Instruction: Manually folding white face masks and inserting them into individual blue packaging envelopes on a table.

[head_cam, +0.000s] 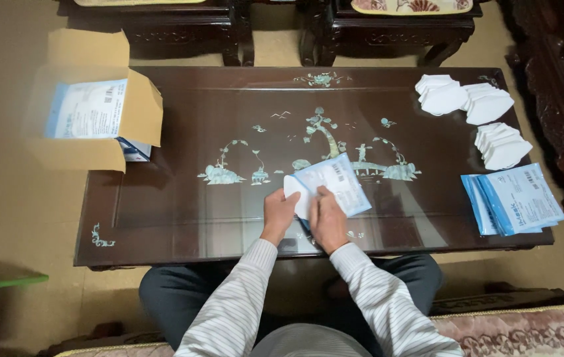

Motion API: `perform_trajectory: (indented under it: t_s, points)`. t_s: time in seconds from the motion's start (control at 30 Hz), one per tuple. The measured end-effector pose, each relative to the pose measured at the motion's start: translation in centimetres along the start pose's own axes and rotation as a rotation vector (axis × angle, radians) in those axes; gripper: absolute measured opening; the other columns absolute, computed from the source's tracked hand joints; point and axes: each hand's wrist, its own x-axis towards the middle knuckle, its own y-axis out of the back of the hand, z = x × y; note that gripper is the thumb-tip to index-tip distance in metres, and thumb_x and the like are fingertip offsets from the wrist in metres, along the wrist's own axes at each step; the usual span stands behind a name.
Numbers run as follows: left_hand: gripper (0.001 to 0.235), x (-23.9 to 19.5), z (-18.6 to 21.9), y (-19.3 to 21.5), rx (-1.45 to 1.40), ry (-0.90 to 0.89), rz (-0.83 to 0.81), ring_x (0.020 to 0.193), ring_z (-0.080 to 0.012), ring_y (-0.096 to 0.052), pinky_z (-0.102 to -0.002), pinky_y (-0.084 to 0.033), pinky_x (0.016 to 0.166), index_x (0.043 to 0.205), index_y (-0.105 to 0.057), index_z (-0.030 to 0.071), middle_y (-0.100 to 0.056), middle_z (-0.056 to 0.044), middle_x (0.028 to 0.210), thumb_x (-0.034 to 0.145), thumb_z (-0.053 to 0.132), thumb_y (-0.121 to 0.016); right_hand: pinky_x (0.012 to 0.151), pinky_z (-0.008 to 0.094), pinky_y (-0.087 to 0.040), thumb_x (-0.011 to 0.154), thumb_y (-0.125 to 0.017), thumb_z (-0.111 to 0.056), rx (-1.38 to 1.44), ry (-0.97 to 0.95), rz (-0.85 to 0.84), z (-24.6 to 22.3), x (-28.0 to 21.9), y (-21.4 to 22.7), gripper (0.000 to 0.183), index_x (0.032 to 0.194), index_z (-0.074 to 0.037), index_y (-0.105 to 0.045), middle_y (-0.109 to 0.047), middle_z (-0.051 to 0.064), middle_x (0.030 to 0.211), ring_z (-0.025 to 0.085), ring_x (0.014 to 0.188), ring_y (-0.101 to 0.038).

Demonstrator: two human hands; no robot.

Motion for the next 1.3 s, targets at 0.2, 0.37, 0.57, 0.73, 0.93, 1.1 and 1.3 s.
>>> perform_trajectory:
  t_s: [0.2, 0.37, 0.57, 0.73, 0.93, 1.1, 1.3]
  points:
    - [0.051, -1.7, 1.3, 1.1, -0.246, 0.126, -0.069, 0.127, -0.0361, -0.061, -0.045, -0.054, 0.101, 0.143, -0.056, 0.0, -0.062, -0.024, 0.136, 0.107, 0.036, -0.055, 0.107, 0.039, -0.05, 0.1, -0.065, -0.033, 0.11, -0.003, 0.036, -2.1, 1.0, 1.8, 0.029, 0.115, -0.008, -0.069, -0.069, 0.012, 0.129, 0.028, 0.124, -0.065]
    - [0.071, -10.0, 11.4, 3.1, -0.405, 0.113, -0.221, 0.136, -0.0415, -0.053, -0.049, -0.047, 0.11, 0.152, -0.043, 0.0, -0.054, -0.028, 0.146, 0.106, 0.054, -0.044, 0.124, 0.054, -0.022, 0.105, -0.056, -0.034, 0.078, 0.056, -0.086, 2.6, 3.4, 2.5, 0.054, 0.146, 0.0, -0.049, -0.049, 0.022, 0.152, 0.04, 0.147, -0.039]
    - [0.073, -10.3, 12.3, 2.4, -0.43, 0.164, -0.299, 0.133, -0.0372, -0.056, -0.046, -0.048, 0.11, 0.151, -0.042, 0.001, -0.056, -0.026, 0.143, 0.104, 0.057, -0.046, 0.126, 0.056, -0.015, 0.108, -0.048, -0.034, 0.071, 0.077, -0.185, 3.9, 3.1, 2.0, 0.06, 0.154, 0.003, -0.04, -0.041, 0.025, 0.158, 0.043, 0.15, -0.032]
    - [0.068, -9.5, 12.0, 1.3, -0.479, 0.182, -0.302, 0.131, -0.0348, -0.057, -0.047, -0.048, 0.109, 0.146, -0.048, 0.002, -0.058, -0.022, 0.138, 0.102, 0.053, -0.057, 0.126, 0.056, -0.016, 0.108, -0.048, -0.034, 0.064, 0.081, -0.188, 4.0, 3.1, 2.1, 0.06, 0.155, 0.002, -0.04, -0.039, 0.025, 0.159, 0.043, 0.15, -0.032]
    - [0.056, -6.2, 8.5, 0.1, -0.495, 0.205, -0.275, 0.122, -0.0317, -0.065, -0.044, -0.054, 0.102, 0.139, -0.059, 0.006, -0.064, -0.016, 0.131, 0.096, 0.037, -0.076, 0.126, 0.055, -0.016, 0.107, -0.049, -0.035, 0.063, 0.06, -0.206, 3.8, 3.1, 2.4, 0.061, 0.154, 0.002, -0.039, -0.039, 0.026, 0.159, 0.042, 0.151, -0.032]
    - [0.054, -6.1, 8.6, -0.5, -0.385, 0.19, -0.215, 0.101, -0.0222, -0.07, -0.038, -0.061, 0.087, 0.13, -0.064, 0.002, -0.068, -0.012, 0.111, 0.088, 0.029, -0.086, 0.127, 0.054, -0.017, 0.107, -0.049, -0.035, 0.049, 0.083, -0.19, 3.3, 3.2, 2.8, 0.059, 0.154, 0.001, -0.041, -0.038, 0.025, 0.159, 0.041, 0.151, -0.031]
    - [0.048, -5.3, 8.2, -1.4, -0.273, 0.17, -0.164, 0.103, -0.0231, -0.072, -0.04, -0.063, 0.086, 0.132, -0.063, 0.002, -0.072, -0.015, 0.114, 0.095, 0.03, -0.077, 0.126, 0.054, -0.017, 0.108, -0.05, -0.034, 0.042, 0.1, -0.17, 3.3, 3.2, 2.8, 0.057, 0.155, -0.003, -0.043, -0.037, 0.024, 0.161, 0.041, 0.152, -0.029]
